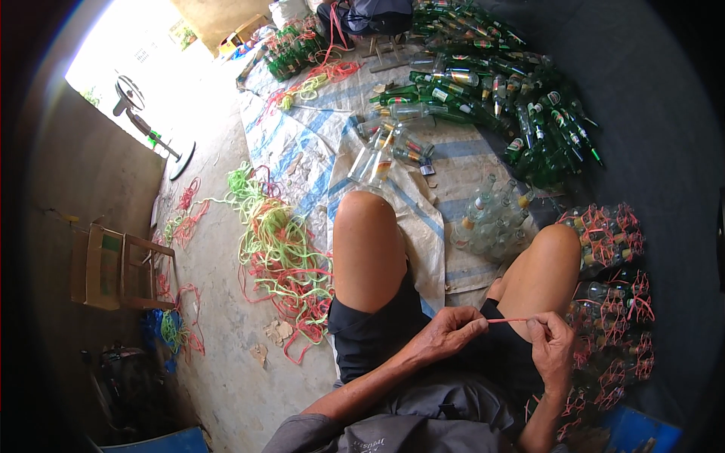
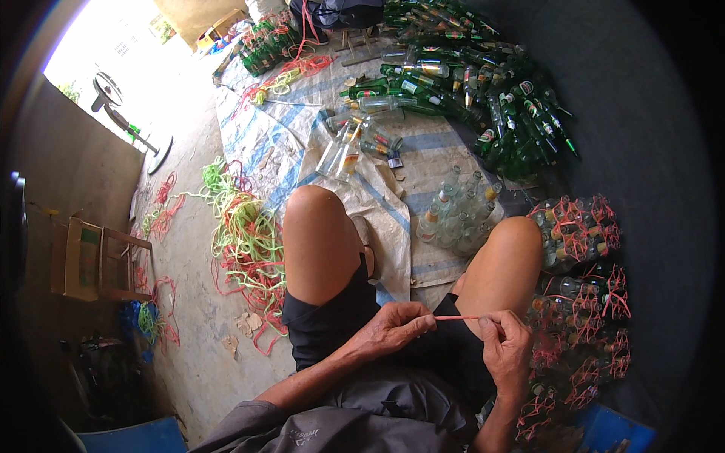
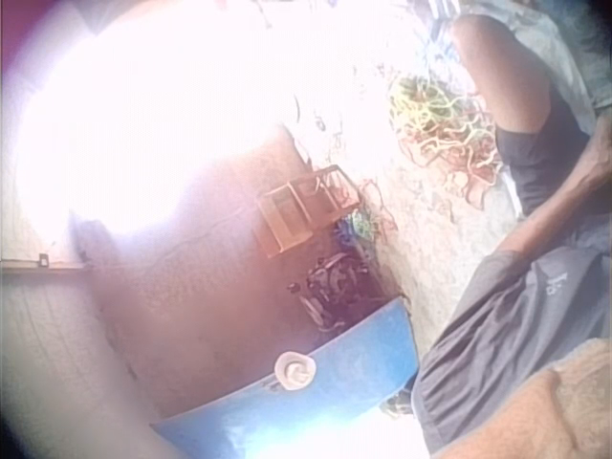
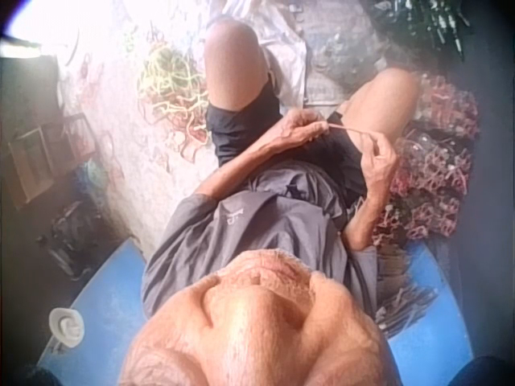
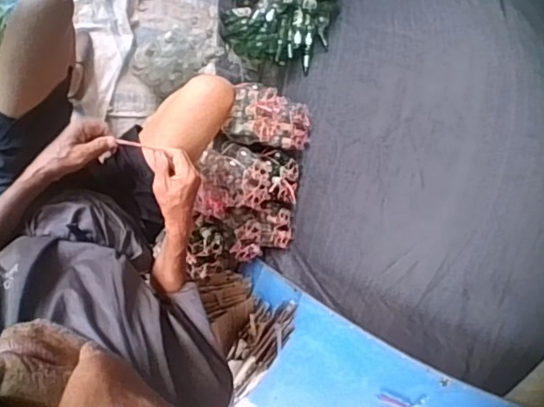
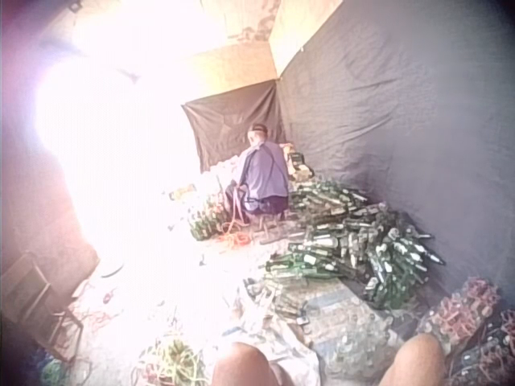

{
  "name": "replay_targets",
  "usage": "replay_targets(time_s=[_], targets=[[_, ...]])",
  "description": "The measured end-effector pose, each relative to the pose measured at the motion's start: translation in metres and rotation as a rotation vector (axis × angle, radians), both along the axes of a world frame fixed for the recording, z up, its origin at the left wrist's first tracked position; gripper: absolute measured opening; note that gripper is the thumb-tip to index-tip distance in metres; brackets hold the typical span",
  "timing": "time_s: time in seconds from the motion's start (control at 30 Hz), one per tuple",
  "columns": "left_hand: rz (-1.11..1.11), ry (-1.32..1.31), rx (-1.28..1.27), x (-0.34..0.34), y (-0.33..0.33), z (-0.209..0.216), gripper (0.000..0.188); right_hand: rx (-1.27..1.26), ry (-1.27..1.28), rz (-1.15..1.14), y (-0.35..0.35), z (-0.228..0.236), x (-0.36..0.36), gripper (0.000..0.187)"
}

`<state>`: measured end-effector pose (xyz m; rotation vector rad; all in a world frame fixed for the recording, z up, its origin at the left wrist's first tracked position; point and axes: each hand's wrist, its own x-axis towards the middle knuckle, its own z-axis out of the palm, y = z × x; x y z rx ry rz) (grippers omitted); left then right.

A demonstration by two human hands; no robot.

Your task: The person pulls a pink plastic strip from a pile and ties it into a mesh carrier, then uses another strip to secure a bundle of glass bottles.

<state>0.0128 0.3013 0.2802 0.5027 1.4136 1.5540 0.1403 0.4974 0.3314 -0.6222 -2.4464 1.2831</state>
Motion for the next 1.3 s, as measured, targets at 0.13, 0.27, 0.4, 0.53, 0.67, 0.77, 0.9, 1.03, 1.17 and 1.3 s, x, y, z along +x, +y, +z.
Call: replay_targets(time_s=[0.13,0.27,0.4,0.53,0.67,0.77,0.9,1.03,1.17,1.3], targets=[[0.004,-0.008,0.009,0.0009,-0.0004,-0.0007,0.035,-0.004,0.006,0.004,0.0005,-0.0014,0.0007,0.012],[0.005,-0.008,0.011,0.0009,-0.0001,0.0029,0.036,0.000,0.000,0.006,0.0008,-0.0017,0.0006,0.012],[0.003,-0.011,0.011,0.0005,-0.0004,0.0052,0.036,0.013,0.009,0.007,0.0008,-0.0020,0.0007,0.012],[0.002,-0.021,0.016,0.0011,-0.0007,0.0032,0.036,0.013,0.005,0.010,-0.0010,0.0023,-0.0016,0.012],[0.006,-0.029,0.024,0.0008,-0.0007,0.0051,0.035,0.023,0.004,0.008,-0.0010,0.0030,-0.0020,0.013],[0.006,-0.031,0.022,-0.0003,-0.0003,0.0072,0.035,0.028,-0.002,0.009,-0.0009,0.0030,-0.0016,0.014],[0.003,-0.028,0.023,-0.0003,-0.0002,0.0042,0.034,0.030,-0.003,0.011,-0.0006,0.0044,-0.0016,0.014],[-0.009,-0.025,0.011,-0.0015,-0.0006,0.0027,0.034,0.001,-0.022,0.001,0.0002,0.0037,-0.0005,0.013],[-0.018,-0.031,-0.002,-0.0027,0.0007,0.0009,0.035,0.011,-0.017,0.000,0.0008,0.0045,-0.0012,0.013],[-0.016,-0.019,-0.004,-0.0039,0.0016,0.0030,0.036,-0.003,-0.007,-0.002,0.0003,0.0071,-0.0017,0.012]])
